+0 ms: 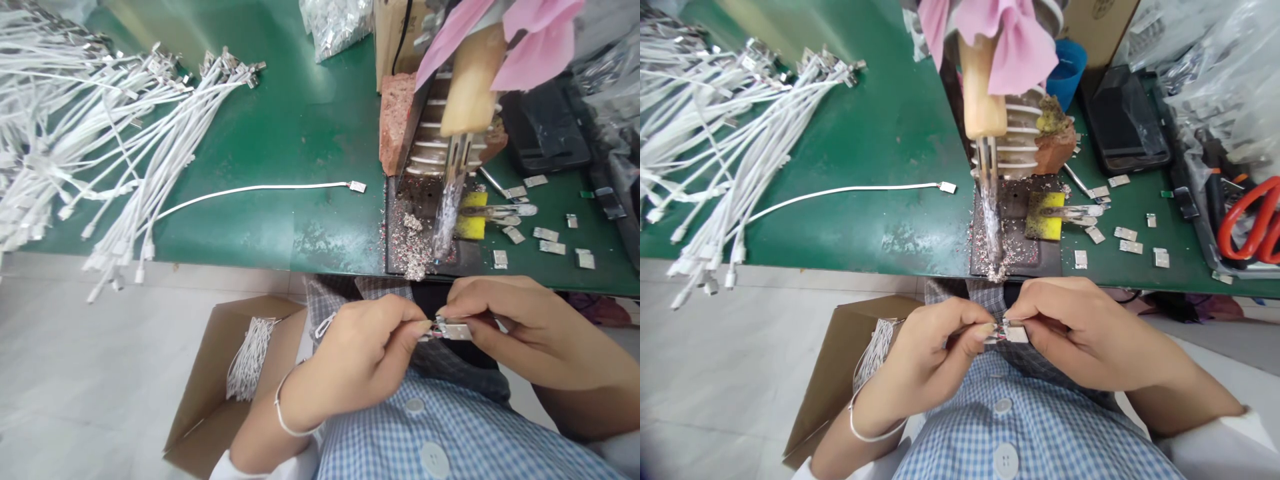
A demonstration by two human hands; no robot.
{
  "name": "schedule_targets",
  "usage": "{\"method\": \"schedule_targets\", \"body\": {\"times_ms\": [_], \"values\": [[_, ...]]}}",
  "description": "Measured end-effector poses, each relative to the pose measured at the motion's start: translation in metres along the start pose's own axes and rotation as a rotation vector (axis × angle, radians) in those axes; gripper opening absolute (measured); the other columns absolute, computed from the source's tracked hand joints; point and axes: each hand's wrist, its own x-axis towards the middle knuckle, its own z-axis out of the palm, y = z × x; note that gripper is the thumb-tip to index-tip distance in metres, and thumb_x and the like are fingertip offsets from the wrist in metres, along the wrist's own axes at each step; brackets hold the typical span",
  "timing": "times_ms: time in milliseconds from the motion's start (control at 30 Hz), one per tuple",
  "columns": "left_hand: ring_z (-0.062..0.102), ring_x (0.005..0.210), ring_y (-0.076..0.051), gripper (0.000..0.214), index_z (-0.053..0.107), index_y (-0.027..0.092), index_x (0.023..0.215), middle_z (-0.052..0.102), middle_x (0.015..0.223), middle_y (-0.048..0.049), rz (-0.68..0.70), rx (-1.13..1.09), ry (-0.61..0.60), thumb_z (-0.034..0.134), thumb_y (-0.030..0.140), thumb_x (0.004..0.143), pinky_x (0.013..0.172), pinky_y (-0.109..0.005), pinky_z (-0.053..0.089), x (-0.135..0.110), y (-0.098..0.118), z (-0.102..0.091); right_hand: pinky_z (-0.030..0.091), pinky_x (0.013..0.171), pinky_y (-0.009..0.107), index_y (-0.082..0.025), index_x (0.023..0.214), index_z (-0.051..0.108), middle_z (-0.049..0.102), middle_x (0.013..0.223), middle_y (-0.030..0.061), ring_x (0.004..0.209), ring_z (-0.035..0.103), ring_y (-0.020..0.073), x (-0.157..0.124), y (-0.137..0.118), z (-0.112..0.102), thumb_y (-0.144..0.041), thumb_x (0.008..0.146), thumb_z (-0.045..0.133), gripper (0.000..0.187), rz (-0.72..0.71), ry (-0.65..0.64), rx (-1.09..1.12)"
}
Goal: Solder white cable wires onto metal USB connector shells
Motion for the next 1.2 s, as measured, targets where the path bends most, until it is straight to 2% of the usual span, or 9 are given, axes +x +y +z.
{"method": "schedule_targets", "body": {"times_ms": [233,400,567,700,867,1100,1200], "values": [[0.053,0.050,-0.007,0.008,0.060,0.015,0.088,0.063,0.064,0.0020,-0.027,-0.028,0.019,0.054,0.016,0.095,0.047,-0.018,0.039,-0.0003,0.0008,0.0006,0.043,0.050,0.019,-0.021,0.097,0.058,0.063,0.072,-0.0016,0.057,0.058,0.0074,0.0001,-0.0002,-0.0011,-0.008,0.091,0.048,0.018,0.018,0.008,0.006],[0.054,0.053,-0.008,0.004,0.063,0.015,0.094,0.066,0.071,0.0005,-0.016,-0.045,-0.047,0.059,0.016,0.092,0.050,-0.018,0.044,-0.0003,-0.0017,-0.0020,0.046,0.053,0.018,-0.022,0.094,0.061,0.066,0.074,-0.0014,0.059,0.060,0.0080,-0.0017,-0.0006,0.0000,-0.012,0.092,0.052,0.014,0.074,0.068,-0.007],[0.057,0.068,-0.012,0.009,0.064,0.015,0.095,0.062,0.075,-0.0023,0.086,-0.006,0.058,0.057,0.012,0.092,0.059,-0.023,0.049,0.0003,-0.0048,0.0004,0.046,0.053,0.019,-0.021,0.094,0.063,0.066,0.073,-0.0013,0.058,0.060,0.0080,-0.0031,0.0010,0.0023,-0.011,0.091,0.053,0.014,0.071,0.080,-0.015],[0.050,0.061,-0.009,0.011,0.065,0.015,0.095,0.054,0.068,0.0017,0.095,0.038,0.094,0.058,0.009,0.091,0.056,-0.021,0.044,0.0001,-0.0048,0.0026,0.043,0.052,0.017,-0.021,0.094,0.061,0.063,0.072,-0.0026,0.057,0.056,0.0064,-0.0050,0.0006,0.0021,-0.010,0.091,0.052,0.014,0.041,0.074,-0.031],[0.045,0.055,-0.008,0.011,0.067,0.014,0.096,0.053,0.066,0.0029,0.093,0.087,0.099,0.058,0.010,0.092,0.052,-0.020,0.040,-0.0010,-0.0050,0.0039,0.041,0.051,0.018,-0.020,0.092,0.060,0.060,0.068,-0.0029,0.055,0.052,0.0066,-0.0040,-0.0020,0.0015,-0.011,0.092,0.050,0.014,0.056,0.048,-0.058],[0.047,0.053,-0.008,0.010,0.067,0.015,0.098,0.056,0.064,0.0026,0.090,0.092,0.118,0.058,0.014,0.094,0.050,-0.020,0.041,-0.0001,-0.0051,0.0046,0.044,0.053,0.020,-0.021,0.090,0.061,0.063,0.070,-0.0019,0.057,0.056,0.0082,0.0016,-0.0040,0.0009,-0.012,0.092,0.049,0.015,0.078,0.043,-0.054],[0.050,0.055,-0.008,0.009,0.068,0.014,0.098,0.058,0.066,0.0019,0.093,0.073,0.125,0.059,0.015,0.094,0.051,-0.020,0.042,0.0016,-0.0041,0.0035,0.047,0.057,0.022,-0.023,0.095,0.061,0.065,0.076,-0.0009,0.063,0.059,0.0100,-0.0017,-0.0050,0.0019,-0.015,0.094,0.050,0.013,0.102,0.102,-0.049]]}}
